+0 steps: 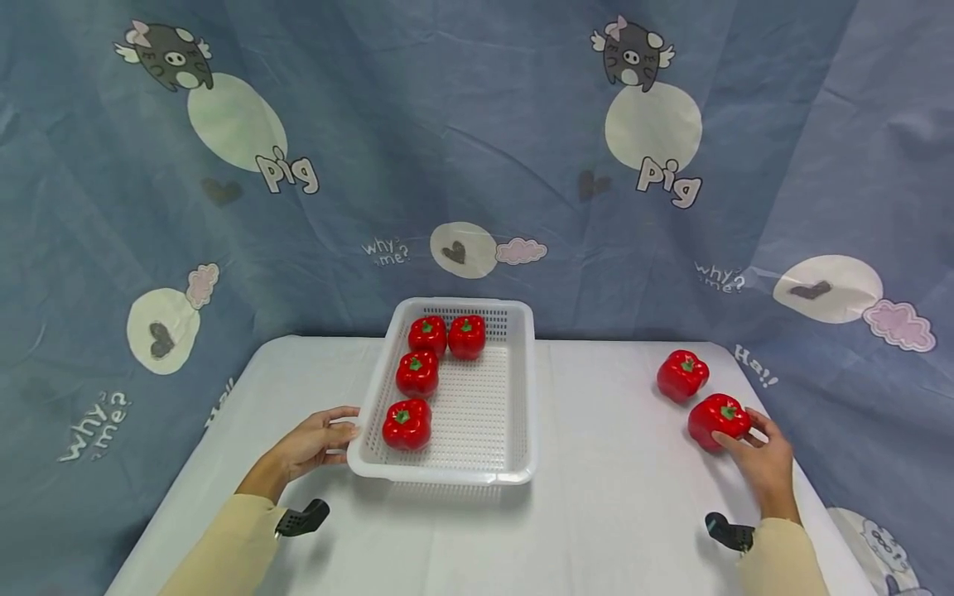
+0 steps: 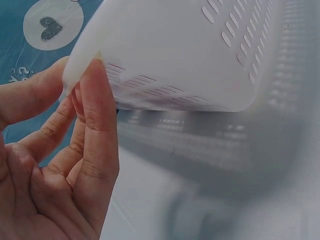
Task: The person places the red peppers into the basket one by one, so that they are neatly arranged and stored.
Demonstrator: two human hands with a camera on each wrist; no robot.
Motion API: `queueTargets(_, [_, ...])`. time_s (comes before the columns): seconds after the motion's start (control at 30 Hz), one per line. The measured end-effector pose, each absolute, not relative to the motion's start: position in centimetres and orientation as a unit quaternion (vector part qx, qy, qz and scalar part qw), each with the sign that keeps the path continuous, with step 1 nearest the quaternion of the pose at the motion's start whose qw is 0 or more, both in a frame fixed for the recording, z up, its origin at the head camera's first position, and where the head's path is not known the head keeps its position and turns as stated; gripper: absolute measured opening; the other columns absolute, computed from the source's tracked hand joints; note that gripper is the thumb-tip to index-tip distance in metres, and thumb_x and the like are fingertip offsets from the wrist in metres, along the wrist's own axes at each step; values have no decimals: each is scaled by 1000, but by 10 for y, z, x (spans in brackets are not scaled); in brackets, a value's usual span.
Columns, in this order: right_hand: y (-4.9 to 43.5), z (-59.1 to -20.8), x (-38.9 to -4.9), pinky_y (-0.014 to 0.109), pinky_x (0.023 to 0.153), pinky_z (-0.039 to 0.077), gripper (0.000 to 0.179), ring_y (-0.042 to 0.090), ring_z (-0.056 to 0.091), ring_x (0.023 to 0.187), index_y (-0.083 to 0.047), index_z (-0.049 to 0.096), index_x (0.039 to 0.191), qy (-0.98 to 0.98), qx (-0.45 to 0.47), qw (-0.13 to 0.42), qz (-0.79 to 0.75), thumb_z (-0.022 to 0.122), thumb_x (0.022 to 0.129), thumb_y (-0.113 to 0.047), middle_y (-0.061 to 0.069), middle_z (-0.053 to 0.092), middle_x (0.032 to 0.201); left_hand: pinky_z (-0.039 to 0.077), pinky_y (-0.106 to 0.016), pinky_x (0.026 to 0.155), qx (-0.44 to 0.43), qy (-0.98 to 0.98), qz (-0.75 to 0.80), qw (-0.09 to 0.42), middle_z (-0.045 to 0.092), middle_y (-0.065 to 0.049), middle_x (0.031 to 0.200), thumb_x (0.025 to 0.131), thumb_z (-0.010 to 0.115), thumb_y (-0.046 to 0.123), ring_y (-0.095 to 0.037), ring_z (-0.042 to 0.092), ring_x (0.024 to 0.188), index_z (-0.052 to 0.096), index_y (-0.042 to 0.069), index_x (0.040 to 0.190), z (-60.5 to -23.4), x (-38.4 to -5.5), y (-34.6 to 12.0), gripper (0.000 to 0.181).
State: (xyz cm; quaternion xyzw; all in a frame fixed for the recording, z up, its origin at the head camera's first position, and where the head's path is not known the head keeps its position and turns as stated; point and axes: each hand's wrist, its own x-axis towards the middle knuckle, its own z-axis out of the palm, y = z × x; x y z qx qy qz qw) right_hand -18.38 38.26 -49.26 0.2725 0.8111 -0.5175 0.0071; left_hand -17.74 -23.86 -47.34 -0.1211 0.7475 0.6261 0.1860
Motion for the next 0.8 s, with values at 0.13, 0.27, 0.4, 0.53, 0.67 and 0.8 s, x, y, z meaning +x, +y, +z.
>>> queueTargets(0.13, [378, -495, -182, 57, 96, 35, 93, 44, 23, 128, -15, 14, 146, 822, 260, 6, -507, 66, 76, -47, 21, 11, 148, 54, -39, 73, -123, 746, 627, 189, 61, -13, 110, 79, 70, 26, -22, 63, 84, 47, 8, 128, -475, -178, -240, 57])
queueTargets(0.27, [371, -496, -181, 56, 94, 39, 92, 43, 25, 128, -18, 15, 146, 833, 244, 8, -496, 65, 76, -50, 21, 13, 148, 54, -38, 74, -127, 745, 627, 189, 61, -12, 111, 79, 70, 26, -23, 63, 85, 47, 8, 128, -477, -180, -239, 57])
queueTargets(0.4, [364, -494, -183, 56, 97, 34, 93, 44, 23, 129, -19, 15, 146, 826, 231, 14, -514, 66, 75, -50, 20, 11, 149, 54, -38, 74, -125, 745, 627, 189, 60, -13, 112, 79, 69, 26, -23, 62, 86, 47, 8, 128, -476, -181, -239, 57])
queueTargets(0.53, [375, -520, -196, 57, 97, 33, 94, 44, 22, 130, -27, 14, 146, 829, 219, 10, -515, 67, 72, -54, 18, 11, 150, 54, -39, 74, -121, 745, 629, 188, 59, -13, 113, 79, 69, 25, -23, 62, 85, 46, 8, 129, -475, -181, -239, 57])
queueTargets(0.67, [379, -537, -205, 58, 95, 35, 94, 43, 23, 129, -34, 16, 144, 838, 199, 3, -508, 66, 69, -57, 17, 13, 149, 54, -39, 74, -121, 743, 631, 189, 60, -12, 112, 79, 69, 24, -22, 62, 85, 47, 8, 129, -474, -180, -238, 56])
queueTargets(0.8, [354, -507, -197, 55, 95, 37, 92, 42, 24, 129, -26, 16, 145, 838, 185, 13, -513, 67, 73, -51, 18, 15, 148, 54, -38, 74, -113, 740, 635, 193, 60, -13, 111, 81, 68, 22, -22, 62, 84, 46, 7, 129, -474, -178, -239, 55])
